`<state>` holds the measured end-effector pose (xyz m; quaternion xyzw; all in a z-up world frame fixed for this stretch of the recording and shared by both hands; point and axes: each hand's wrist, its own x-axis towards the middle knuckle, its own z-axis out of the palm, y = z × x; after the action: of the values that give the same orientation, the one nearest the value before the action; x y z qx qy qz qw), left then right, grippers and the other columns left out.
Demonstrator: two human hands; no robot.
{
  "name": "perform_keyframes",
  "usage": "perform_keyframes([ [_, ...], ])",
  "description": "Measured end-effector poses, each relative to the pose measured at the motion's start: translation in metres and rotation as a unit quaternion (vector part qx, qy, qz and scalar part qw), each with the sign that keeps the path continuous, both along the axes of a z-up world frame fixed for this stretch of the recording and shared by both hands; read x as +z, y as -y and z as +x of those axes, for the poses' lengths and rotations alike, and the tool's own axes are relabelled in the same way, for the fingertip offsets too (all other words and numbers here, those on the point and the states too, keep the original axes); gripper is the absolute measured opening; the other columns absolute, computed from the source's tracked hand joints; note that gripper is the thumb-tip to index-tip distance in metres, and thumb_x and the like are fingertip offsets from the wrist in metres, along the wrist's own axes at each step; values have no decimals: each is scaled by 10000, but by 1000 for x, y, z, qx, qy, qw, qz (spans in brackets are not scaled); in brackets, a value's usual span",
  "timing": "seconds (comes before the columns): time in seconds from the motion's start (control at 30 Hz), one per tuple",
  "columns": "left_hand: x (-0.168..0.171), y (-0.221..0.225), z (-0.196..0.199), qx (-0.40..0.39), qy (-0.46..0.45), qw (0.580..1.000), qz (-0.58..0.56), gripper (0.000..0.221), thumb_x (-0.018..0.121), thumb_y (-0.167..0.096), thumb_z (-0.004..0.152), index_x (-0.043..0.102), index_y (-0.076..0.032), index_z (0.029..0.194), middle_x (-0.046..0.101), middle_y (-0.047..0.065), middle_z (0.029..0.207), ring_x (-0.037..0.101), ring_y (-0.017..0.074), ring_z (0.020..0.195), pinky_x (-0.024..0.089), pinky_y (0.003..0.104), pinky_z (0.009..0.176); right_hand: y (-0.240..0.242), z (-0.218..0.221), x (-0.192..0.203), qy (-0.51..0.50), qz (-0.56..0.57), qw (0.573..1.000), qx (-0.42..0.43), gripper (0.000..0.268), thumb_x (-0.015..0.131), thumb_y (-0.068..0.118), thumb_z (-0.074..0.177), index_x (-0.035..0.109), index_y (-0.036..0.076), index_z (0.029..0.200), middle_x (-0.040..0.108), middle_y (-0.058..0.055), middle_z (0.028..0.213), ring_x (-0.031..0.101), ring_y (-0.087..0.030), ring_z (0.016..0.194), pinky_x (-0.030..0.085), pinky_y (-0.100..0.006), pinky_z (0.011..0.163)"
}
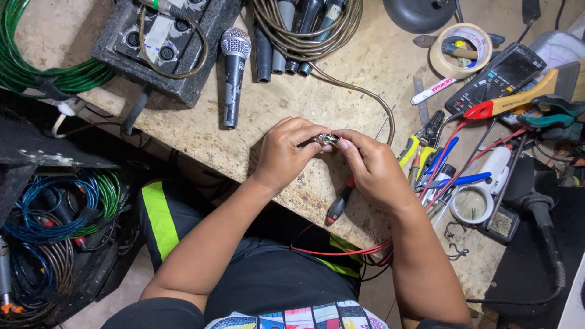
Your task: Testing and inspecting microphones and audio cables on a repair bench
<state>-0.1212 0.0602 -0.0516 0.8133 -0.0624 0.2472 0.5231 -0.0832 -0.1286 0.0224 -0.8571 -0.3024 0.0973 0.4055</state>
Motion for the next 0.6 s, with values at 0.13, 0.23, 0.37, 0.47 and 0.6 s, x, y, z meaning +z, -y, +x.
perform_keyframes([
  [0.13,9,-2,-3,-8,-9,1000,6,248,851,-188,826,790,-186,1066,756,50,929,723,301,860,577,412,794,4,4,-8,-2,2,1000,-11,296,536,178,1078,682,17,1279,748,-235,1074,697,-451,1043,542,-541,908],
  [0.23,12,-3,-3,-28,-14,999,9,241,822,-169,861,778,-168,1098,768,64,966,730,323,880,583,428,808,7,7,-12,-1,11,1000,-16,278,563,176,1074,688,27,1273,750,-229,1083,702,-448,1040,541,-540,909],
  [0.37,7,-3,-2,-50,-28,998,-13,231,791,-179,900,769,-152,1128,777,88,978,741,346,905,591,438,816,8,7,-7,9,17,1000,-15,258,577,168,1069,702,44,1257,752,-211,1092,705,-434,1048,548,-523,909],
  [0.47,9,-1,-4,-62,-44,996,-37,224,791,-174,902,772,-145,1124,782,94,957,755,332,912,600,418,817,7,7,-7,6,34,999,-12,252,573,159,1069,705,45,1251,755,-206,1086,712,-426,1042,552,-513,909],
  [0.6,9,-1,-4,-84,-62,993,-57,216,782,-142,915,763,-119,1129,784,112,949,767,324,927,605,414,823,6,4,-4,9,44,999,-6,249,574,154,1067,701,40,1248,754,-212,1078,712,-435,1034,557,-516,895],
])
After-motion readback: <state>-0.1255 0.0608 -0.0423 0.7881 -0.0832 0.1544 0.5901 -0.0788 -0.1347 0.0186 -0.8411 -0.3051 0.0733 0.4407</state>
